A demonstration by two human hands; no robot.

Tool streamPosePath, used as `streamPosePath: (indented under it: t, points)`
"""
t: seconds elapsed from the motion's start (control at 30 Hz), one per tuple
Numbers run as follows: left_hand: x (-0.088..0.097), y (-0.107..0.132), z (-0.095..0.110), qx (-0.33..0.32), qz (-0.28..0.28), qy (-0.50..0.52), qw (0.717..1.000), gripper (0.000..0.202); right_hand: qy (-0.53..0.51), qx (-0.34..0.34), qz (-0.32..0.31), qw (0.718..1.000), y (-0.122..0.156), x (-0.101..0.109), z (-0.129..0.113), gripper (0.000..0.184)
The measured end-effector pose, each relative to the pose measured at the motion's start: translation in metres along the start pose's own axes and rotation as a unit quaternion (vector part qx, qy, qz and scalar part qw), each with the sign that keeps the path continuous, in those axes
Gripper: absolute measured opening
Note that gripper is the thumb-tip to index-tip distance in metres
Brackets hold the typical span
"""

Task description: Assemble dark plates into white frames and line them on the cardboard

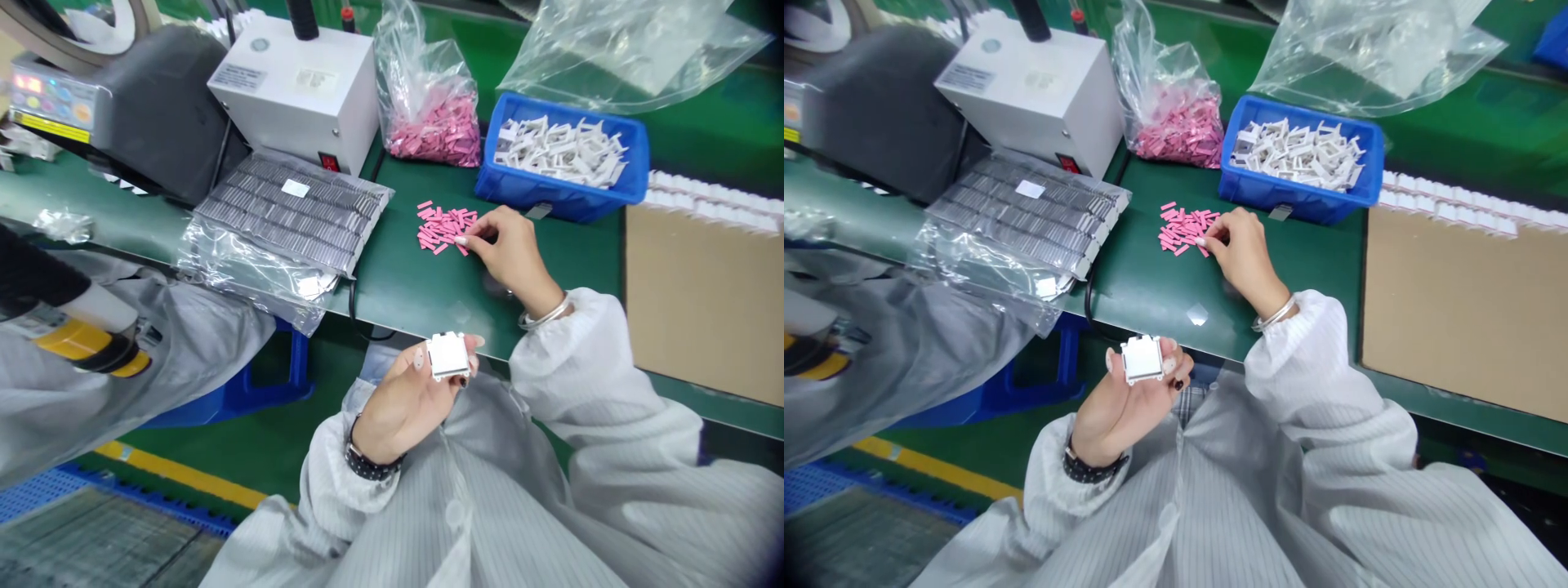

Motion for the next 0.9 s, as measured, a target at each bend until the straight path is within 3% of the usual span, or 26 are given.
streamPosePath:
  t: [0.23,0.33,0.47,0.57,0.67,0.9]
  points:
    - [-0.003,0.0,-0.005,0.006,-0.031,-0.021,0.999,0.045,-0.002,0.02,0.0,1.0,-0.004,-0.006,0.001,0.01]
    - [-0.001,0.0,-0.007,0.016,-0.021,-0.015,1.0,0.045,-0.006,0.012,0.007,1.0,-0.004,-0.004,0.001,0.017]
    - [-0.002,-0.001,-0.009,0.022,-0.007,-0.006,1.0,0.043,-0.014,0.021,0.022,0.999,-0.003,-0.001,-0.002,0.009]
    - [-0.003,-0.001,-0.011,0.024,-0.006,-0.007,1.0,0.043,-0.012,0.035,0.009,0.999,-0.004,-0.006,-0.005,0.019]
    - [-0.002,-0.001,-0.013,0.027,0.003,-0.008,1.0,0.043,-0.029,0.017,-0.003,0.999,-0.005,-0.008,-0.004,0.008]
    - [0.008,-0.001,-0.013,0.026,0.043,0.023,0.998,0.042,-0.1,-0.029,0.039,0.994,-0.004,0.012,-0.003,0.005]
Point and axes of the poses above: each hand's wrist, its own y-axis away from the middle knuckle, its own x-axis out of the back of the hand, z = x × y, the point moved 9 cm from there along -y, towards the middle knuckle, and after that the axes turned 15 degrees about y, right-handed, at the moved point
